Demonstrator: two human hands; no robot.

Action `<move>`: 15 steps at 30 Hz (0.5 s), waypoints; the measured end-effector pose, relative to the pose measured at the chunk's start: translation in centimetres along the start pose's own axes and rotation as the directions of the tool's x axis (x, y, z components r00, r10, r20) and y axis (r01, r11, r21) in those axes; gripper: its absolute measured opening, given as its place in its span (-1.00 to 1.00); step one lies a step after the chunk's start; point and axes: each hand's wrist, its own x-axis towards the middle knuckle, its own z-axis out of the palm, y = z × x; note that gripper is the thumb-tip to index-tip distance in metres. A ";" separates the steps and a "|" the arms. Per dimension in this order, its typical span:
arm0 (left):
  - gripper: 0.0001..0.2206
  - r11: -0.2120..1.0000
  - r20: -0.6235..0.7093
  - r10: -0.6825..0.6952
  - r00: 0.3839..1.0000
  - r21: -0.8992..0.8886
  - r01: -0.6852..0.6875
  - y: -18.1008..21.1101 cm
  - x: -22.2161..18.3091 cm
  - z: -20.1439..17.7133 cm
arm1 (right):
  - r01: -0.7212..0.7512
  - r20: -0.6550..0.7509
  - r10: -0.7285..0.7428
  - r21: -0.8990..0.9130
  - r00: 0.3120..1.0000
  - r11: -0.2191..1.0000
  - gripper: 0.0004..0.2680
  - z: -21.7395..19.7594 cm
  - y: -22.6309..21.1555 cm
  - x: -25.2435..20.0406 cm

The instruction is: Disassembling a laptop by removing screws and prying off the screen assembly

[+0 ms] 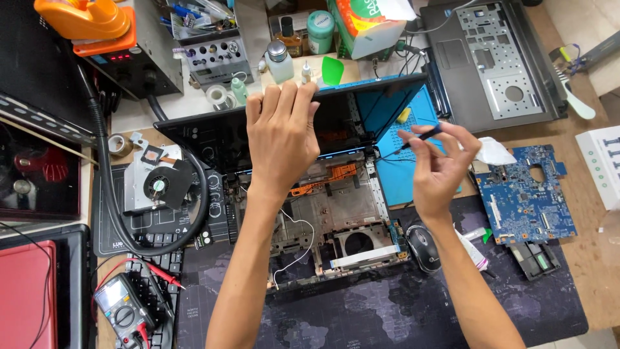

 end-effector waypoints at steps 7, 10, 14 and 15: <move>-0.85 1.000 -0.004 -0.006 1.000 -0.016 0.006 -0.1 -0.1 0.2 | -0.048 0.040 0.049 -0.012 0.998 0.999 -0.72 0.9 2.1 -0.1; -0.84 1.000 -0.001 -0.009 1.000 -0.011 0.009 -0.1 -0.1 0.3 | -0.054 0.047 0.055 -0.021 0.997 0.998 -0.72 1.0 2.2 0.0; -0.84 1.000 0.005 -0.014 1.000 -0.013 0.014 -0.1 -0.1 0.3 | -0.052 0.059 0.054 -0.035 0.997 0.998 -0.72 1.1 2.4 0.0; -0.84 1.000 0.005 -0.013 1.000 -0.009 0.014 -0.1 -0.2 0.3 | -0.046 0.062 0.049 -0.042 0.997 0.998 -0.72 1.2 2.4 0.0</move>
